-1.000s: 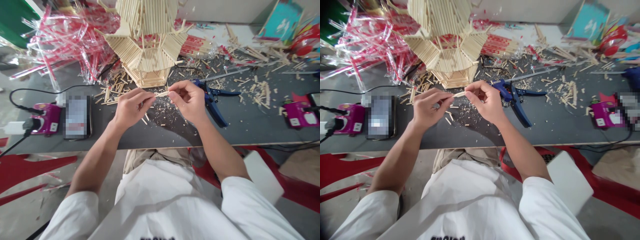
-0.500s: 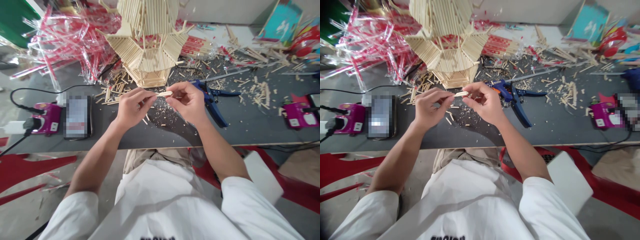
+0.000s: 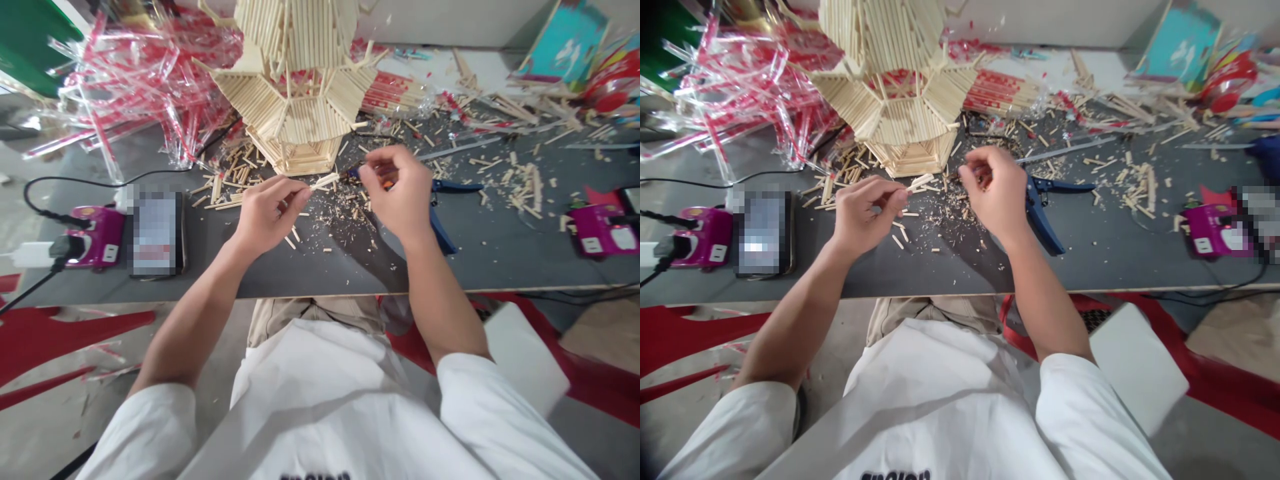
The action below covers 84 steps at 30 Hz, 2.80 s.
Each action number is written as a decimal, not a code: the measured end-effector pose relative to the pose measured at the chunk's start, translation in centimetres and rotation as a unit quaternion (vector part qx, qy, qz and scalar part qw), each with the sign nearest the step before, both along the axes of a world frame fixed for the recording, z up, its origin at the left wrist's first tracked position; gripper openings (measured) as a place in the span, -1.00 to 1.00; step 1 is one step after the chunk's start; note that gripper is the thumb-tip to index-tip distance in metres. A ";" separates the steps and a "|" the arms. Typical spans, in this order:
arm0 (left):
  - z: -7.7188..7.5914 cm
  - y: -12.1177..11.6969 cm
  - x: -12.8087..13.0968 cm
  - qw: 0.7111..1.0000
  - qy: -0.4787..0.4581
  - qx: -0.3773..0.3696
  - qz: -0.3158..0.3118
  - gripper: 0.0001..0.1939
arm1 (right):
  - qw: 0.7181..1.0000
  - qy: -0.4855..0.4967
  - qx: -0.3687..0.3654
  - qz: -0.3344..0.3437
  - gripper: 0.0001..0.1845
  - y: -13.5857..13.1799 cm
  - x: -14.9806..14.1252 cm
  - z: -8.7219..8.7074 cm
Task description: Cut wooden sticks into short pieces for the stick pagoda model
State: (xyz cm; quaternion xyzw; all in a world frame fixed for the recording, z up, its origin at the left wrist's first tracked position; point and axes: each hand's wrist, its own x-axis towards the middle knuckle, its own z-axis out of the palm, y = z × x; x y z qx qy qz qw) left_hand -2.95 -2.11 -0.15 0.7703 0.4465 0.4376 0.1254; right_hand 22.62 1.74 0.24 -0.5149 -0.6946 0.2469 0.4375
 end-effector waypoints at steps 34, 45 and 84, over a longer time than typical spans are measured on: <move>-0.9 1.2 -1.1 0.995 0.071 0.030 0.070 -0.77 | 0.963 -0.215 -0.058 -0.149 -0.52 1.6 2.7 -0.9; -0.6 1.1 -1.1 0.995 0.060 0.019 0.073 -0.78 | 0.942 -0.283 -0.080 -0.162 -0.49 1.8 3.9 -0.8; -0.8 1.1 -1.2 0.991 0.087 -0.008 0.104 -0.74 | 0.970 -0.202 -0.049 -0.124 -0.73 1.9 2.7 -0.4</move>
